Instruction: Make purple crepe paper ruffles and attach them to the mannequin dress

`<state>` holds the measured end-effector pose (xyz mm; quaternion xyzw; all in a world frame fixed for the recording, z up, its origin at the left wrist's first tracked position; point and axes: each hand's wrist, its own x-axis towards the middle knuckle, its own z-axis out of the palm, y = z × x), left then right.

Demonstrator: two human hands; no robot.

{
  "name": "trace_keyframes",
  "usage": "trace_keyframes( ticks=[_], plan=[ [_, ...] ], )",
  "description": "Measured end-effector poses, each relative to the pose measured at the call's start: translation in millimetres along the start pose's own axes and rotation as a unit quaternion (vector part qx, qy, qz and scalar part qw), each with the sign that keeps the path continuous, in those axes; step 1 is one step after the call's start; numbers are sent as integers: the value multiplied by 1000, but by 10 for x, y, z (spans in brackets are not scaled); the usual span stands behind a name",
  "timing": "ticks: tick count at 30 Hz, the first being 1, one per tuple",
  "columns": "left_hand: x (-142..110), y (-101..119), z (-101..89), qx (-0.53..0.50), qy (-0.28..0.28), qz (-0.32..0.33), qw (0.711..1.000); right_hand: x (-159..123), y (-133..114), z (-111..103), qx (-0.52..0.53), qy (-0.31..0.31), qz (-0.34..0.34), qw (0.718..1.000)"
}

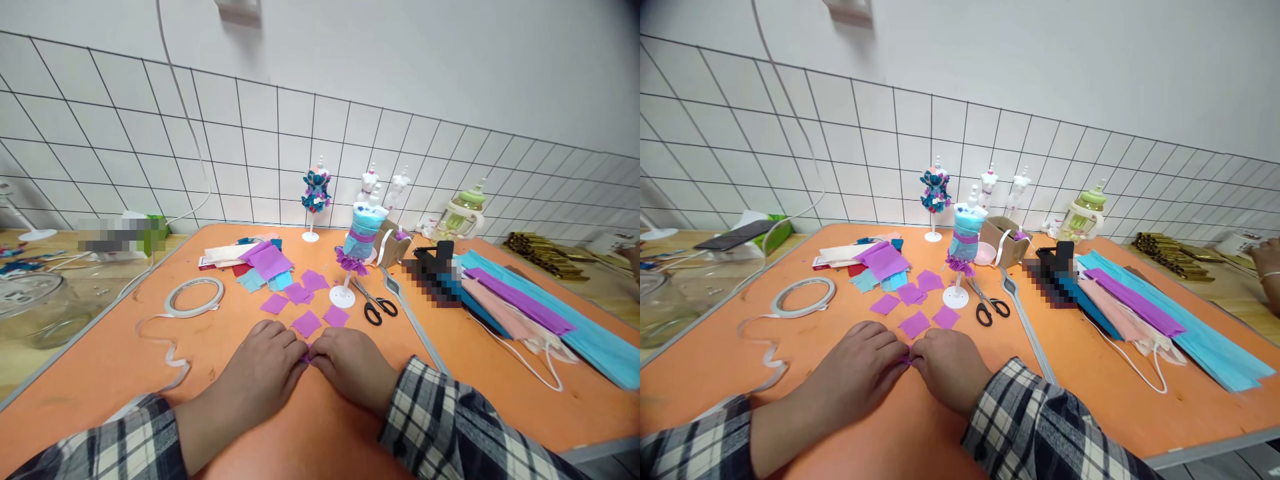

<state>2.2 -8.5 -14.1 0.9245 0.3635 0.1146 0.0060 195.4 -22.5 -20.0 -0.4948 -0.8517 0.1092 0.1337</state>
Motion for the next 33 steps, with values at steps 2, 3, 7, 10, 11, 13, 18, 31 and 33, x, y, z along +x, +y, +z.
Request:
trace_keyframes(
  ticks=[2,3,7,10,11,13,18,31,33],
  plan=[
    [4,10,-12,3,-12,-5,1000,1,-2,2,7,1,0,1000],
    [7,16,-19,5,-16,-6,1000,0,-2,6,12,4,2,1000],
    [21,29,-37,11,-17,-1,1000,-7,-8,9,21,7,17,1000],
    [22,28,-37,13,-19,5,1000,-10,-25,-8,-4,-6,18,1000],
    [20,28,-36,14,-21,4,1000,-11,-30,-13,-11,-7,16,1000],
    [16,28,-32,17,-25,-4,1000,-12,-37,-16,-20,-7,9,1000],
    [22,37,-34,16,-43,-15,999,-25,-31,8,-33,-7,2,999],
    [25,45,-59,20,-37,-15,999,0,-6,-36,-20,-16,7,1000],
    [26,44,-59,23,-31,-12,999,-2,-1,-19,-9,-11,16,1000]
  ],
)
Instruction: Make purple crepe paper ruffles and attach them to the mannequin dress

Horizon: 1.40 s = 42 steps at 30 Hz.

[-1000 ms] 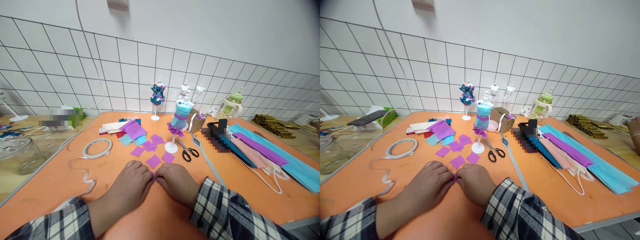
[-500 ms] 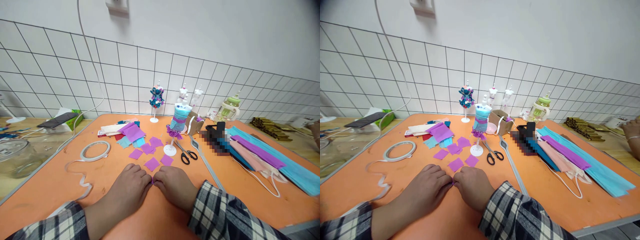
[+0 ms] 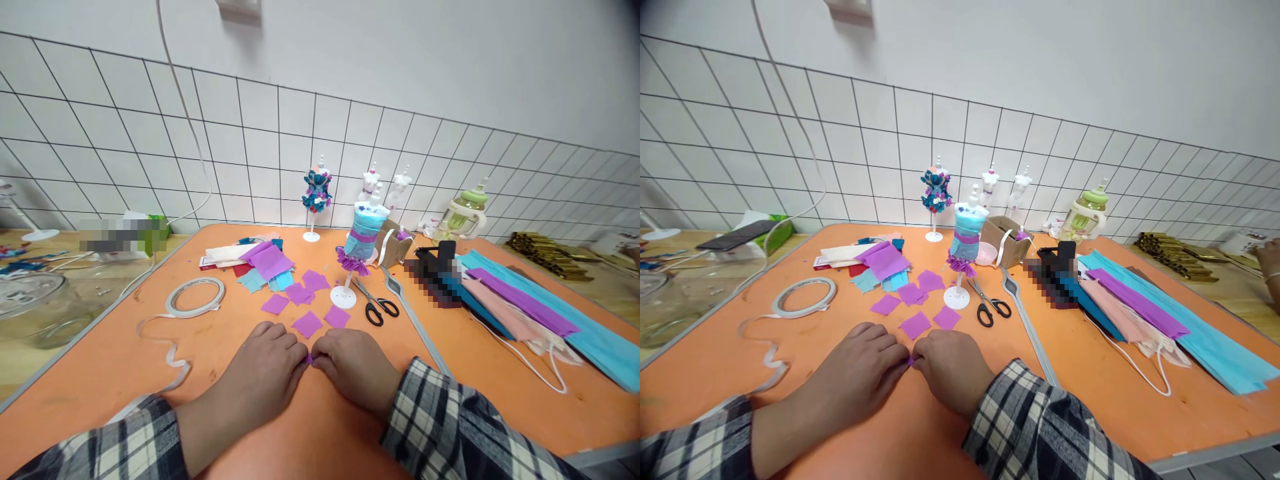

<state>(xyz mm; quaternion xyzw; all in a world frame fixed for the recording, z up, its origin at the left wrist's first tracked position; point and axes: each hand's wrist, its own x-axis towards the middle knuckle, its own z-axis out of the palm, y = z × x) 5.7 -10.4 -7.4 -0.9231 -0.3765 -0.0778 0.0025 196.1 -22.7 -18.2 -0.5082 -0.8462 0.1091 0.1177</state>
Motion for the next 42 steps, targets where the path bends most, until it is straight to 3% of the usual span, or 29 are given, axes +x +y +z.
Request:
trace_keyframes(
  ticks=[11,16,21,25,30,34,38,42],
  plan=[
    [-10,-31,21,-1,12,3,1000,-40,-9,-81,-33,-9,4,999],
    [-13,-29,10,-4,10,11,1000,-29,25,-24,42,14,20,999],
    [-40,-15,-29,-12,20,12,1000,-8,72,8,75,0,6,997],
    [36,-209,-37,-37,62,13,997,-4,61,-11,59,5,-11,998],
    [196,-487,41,17,98,24,995,3,10,-15,38,-3,-26,999],
    [121,-358,41,-1,74,2,997,-6,-17,9,13,12,-41,999],
    [-17,-210,-85,-34,57,-12,998,-37,-17,5,1,9,-49,999],
    [-55,-211,-175,-78,75,31,994,-78,-18,-25,-7,-2,-50,999]
  ],
)
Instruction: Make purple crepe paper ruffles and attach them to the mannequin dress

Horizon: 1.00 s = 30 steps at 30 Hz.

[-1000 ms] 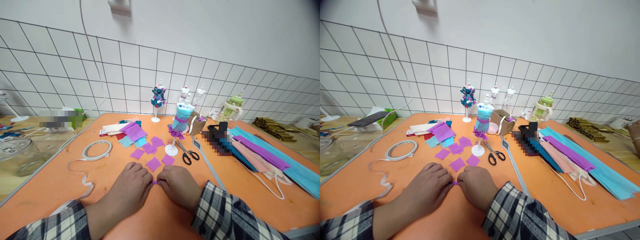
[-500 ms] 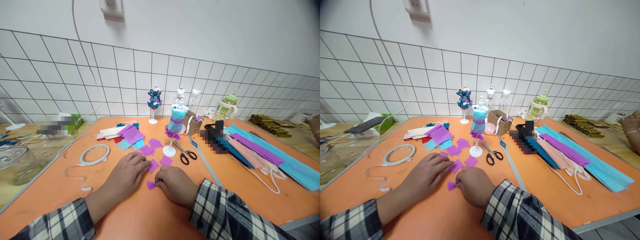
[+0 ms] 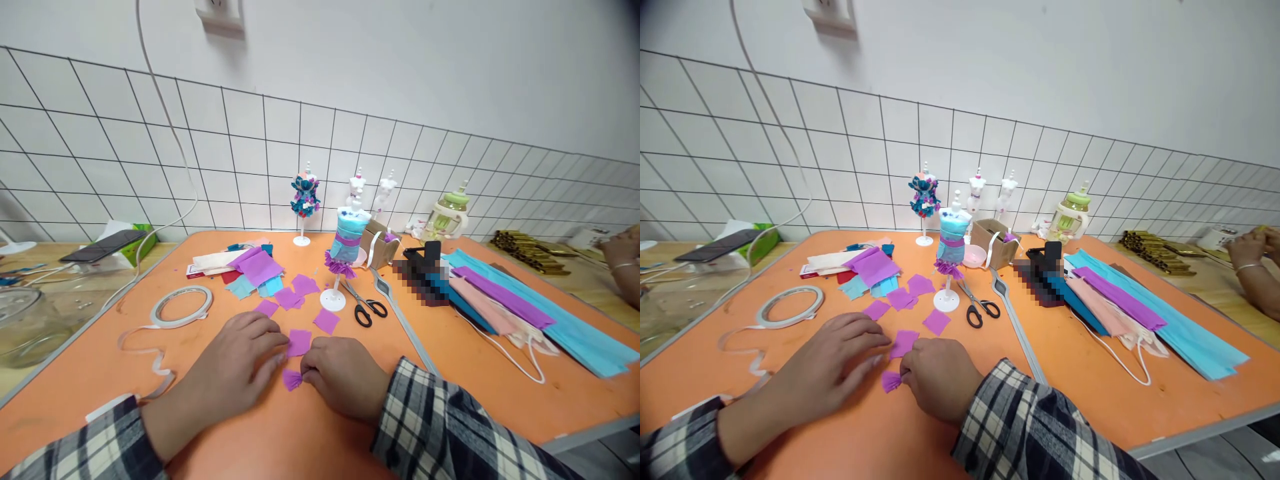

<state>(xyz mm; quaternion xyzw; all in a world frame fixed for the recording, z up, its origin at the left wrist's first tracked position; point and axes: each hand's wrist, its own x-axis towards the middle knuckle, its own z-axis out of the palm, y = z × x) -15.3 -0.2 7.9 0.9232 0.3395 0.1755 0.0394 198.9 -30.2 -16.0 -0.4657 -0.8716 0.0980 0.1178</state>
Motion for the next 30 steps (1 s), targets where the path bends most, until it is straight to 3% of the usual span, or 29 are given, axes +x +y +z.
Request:
trace_keyframes(
  ticks=[4,9,18,24,30],
  plan=[
    [2,71,106,-25,1,49,998,-27,-23,-20,-6,-6,14,1000],
    [-1,158,262,11,6,40,999,-28,-40,-26,-8,-1,36,999],
    [3,155,277,12,1,30,999,-12,21,-19,20,21,34,999],
    [6,163,279,16,11,36,999,37,88,-70,66,84,59,993],
    [-7,154,285,24,-25,21,999,95,97,37,5,54,40,998]
  ],
)
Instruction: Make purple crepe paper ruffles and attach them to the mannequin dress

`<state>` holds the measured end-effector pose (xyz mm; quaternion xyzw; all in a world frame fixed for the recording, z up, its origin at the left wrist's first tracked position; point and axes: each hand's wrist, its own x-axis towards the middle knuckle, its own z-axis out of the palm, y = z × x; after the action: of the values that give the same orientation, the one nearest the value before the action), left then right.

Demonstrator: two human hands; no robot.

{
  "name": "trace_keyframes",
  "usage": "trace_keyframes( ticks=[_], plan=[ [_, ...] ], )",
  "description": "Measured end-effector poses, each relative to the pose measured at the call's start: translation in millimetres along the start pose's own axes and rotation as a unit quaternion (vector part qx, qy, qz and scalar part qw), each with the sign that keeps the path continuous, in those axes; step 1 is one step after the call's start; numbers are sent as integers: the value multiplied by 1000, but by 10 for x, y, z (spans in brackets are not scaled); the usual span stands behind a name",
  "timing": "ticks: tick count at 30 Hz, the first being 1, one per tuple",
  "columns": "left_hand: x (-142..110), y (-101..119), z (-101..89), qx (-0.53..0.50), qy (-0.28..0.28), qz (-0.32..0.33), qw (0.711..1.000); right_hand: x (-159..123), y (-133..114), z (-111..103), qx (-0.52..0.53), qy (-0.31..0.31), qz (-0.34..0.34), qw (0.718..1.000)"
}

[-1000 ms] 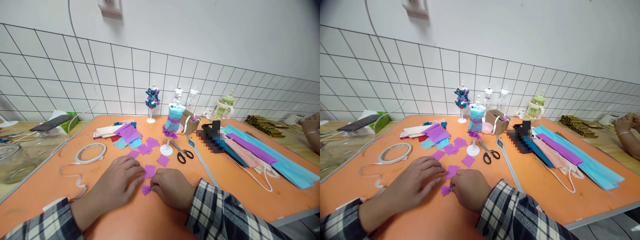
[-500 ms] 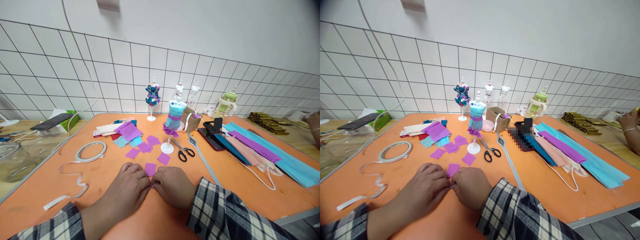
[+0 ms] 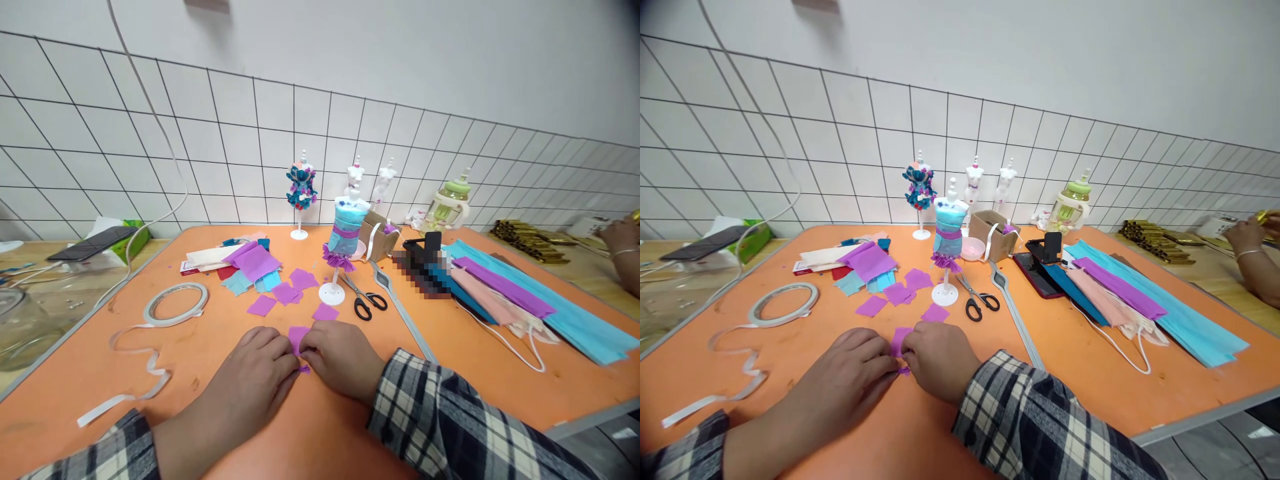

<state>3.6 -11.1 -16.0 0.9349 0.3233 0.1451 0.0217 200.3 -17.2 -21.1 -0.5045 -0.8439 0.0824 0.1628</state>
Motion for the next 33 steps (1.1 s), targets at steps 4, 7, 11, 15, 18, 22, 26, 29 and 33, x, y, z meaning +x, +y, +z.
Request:
trace_keyframes(
  ticks=[4,7,11,15,18,22,26,29,33],
  plan=[
    [-2,-4,26,-4,-7,-2,1000,-33,-1,-18,10,-18,-24,1000],
    [0,-5,37,-3,-2,4,1000,-58,-6,-58,8,-21,-30,999],
    [5,-5,23,2,15,3,1000,-75,-23,-87,-8,-19,-39,999],
    [2,-23,1,-13,13,-7,1000,-83,-47,-79,-47,-36,-51,997],
    [-5,-49,0,-25,19,-16,999,-88,-78,-67,-60,-46,-36,996],
    [4,-59,7,-13,21,-10,1000,-89,-121,-75,-55,-46,-10,997],
    [31,-39,4,-2,15,-9,1000,-81,-125,-82,-19,-19,29,999],
    [39,-27,1,-5,12,-7,1000,-71,-103,-51,11,-8,39,999],
    [30,-39,2,-5,1,6,1000,-59,-77,8,32,-17,40,999]
  ],
)
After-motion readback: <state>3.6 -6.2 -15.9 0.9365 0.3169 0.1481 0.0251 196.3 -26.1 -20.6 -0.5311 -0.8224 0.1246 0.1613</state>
